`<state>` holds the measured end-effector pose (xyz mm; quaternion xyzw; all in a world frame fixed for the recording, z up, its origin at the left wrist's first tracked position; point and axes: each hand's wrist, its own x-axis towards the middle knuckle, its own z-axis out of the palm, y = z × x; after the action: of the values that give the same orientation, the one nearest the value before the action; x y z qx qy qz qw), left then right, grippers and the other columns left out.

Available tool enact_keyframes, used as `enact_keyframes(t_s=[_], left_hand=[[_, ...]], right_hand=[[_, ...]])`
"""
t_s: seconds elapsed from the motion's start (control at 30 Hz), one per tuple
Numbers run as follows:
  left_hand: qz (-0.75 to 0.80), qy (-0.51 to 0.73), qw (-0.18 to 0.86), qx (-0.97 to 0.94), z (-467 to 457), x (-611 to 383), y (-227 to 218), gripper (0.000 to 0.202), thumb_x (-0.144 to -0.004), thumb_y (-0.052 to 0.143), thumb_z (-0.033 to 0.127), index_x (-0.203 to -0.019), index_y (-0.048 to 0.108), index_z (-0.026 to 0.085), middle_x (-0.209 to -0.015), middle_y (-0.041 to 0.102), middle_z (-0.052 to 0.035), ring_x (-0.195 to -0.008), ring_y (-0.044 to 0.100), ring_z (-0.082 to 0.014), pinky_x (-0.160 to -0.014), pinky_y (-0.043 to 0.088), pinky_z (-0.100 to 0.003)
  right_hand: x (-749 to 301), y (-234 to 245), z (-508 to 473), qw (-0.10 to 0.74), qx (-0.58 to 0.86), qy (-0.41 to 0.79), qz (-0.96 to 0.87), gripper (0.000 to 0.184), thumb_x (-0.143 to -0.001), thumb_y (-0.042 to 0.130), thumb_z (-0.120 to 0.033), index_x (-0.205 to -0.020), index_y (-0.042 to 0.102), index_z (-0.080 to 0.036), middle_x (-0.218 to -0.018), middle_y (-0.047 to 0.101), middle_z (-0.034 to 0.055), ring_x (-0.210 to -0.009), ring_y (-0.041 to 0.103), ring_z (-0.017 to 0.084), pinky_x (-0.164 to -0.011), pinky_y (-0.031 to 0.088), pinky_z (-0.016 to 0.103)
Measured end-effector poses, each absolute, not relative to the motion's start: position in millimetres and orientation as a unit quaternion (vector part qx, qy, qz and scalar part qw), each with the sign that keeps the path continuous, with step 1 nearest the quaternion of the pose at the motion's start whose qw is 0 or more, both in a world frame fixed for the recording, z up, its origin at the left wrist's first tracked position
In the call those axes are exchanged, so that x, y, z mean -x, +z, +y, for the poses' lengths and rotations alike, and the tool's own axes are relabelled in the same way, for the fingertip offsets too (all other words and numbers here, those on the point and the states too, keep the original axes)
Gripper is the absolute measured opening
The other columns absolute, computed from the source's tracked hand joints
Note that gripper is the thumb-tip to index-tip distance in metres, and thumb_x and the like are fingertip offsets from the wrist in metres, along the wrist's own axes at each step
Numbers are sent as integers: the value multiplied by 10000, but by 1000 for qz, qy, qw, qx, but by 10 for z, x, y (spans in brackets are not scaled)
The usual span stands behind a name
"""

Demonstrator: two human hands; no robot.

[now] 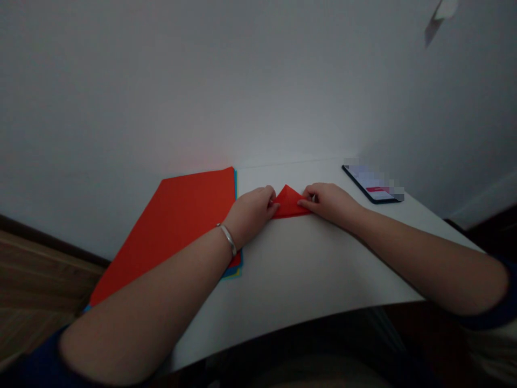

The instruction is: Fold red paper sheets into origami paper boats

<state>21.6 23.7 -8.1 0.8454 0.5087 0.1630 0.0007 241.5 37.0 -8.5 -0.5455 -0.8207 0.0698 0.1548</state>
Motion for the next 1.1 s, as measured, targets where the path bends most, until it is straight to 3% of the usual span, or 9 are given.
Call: enact_keyframes(t_s=[0.13,0.2,0.5,0.67,0.8,1.1], left_hand=[[488,180,20,-854,211,-220,-102,369,-935,508,199,-1302,514,157,-1043,680,-79,-898,647,-192,-808,500,-302],[472,160,2,-867,189,-224,-101,411,-957,447,182,-1366,486,163,-1113,655,-95,-947,647,-200,-846,500,-313],[446,98,-33,-889,187,-226,-75,342,-988,417,263,-1244,614,149,-1055,621,-105,-892,620,-206,-810,494,-318],[425,97,-54,-898,195,-223,-65,326,-978,468,358,-1045,678,118,-982,636,-126,-940,575,-251,-872,464,-378],[422,113,-56,-898,180,-217,-71,433,-909,573,490,-1127,645,123,-1114,622,-145,-1031,548,-285,-917,451,-415],[429,156,-14,-890,206,-209,-122,459,-897,610,415,-1245,582,116,-1167,646,-142,-1080,570,-285,-965,442,-418]], right_hand=[[-2415,-91,363,150,543,63,-824,177,-870,584,-349,-784,636,-204,-788,661,41,-682,533,162,-600,352,286],[-2415,-91,358,144,542,60,-826,177,-878,572,-352,-804,633,-203,-808,659,43,-693,530,165,-605,349,288],[-2389,-75,337,132,551,51,-822,192,-883,551,-358,-846,656,-201,-837,668,51,-702,529,168,-607,347,293],[-2393,-80,332,137,535,56,-832,273,-897,530,-346,-1059,711,-222,-895,682,56,-742,563,180,-644,375,301],[-2399,-70,321,135,525,38,-840,284,-905,520,-326,-1057,734,-218,-901,679,67,-777,575,191,-692,390,312],[-2401,-75,331,171,543,139,-810,295,-838,626,-408,-1030,734,-211,-913,679,57,-700,549,161,-642,390,295]])
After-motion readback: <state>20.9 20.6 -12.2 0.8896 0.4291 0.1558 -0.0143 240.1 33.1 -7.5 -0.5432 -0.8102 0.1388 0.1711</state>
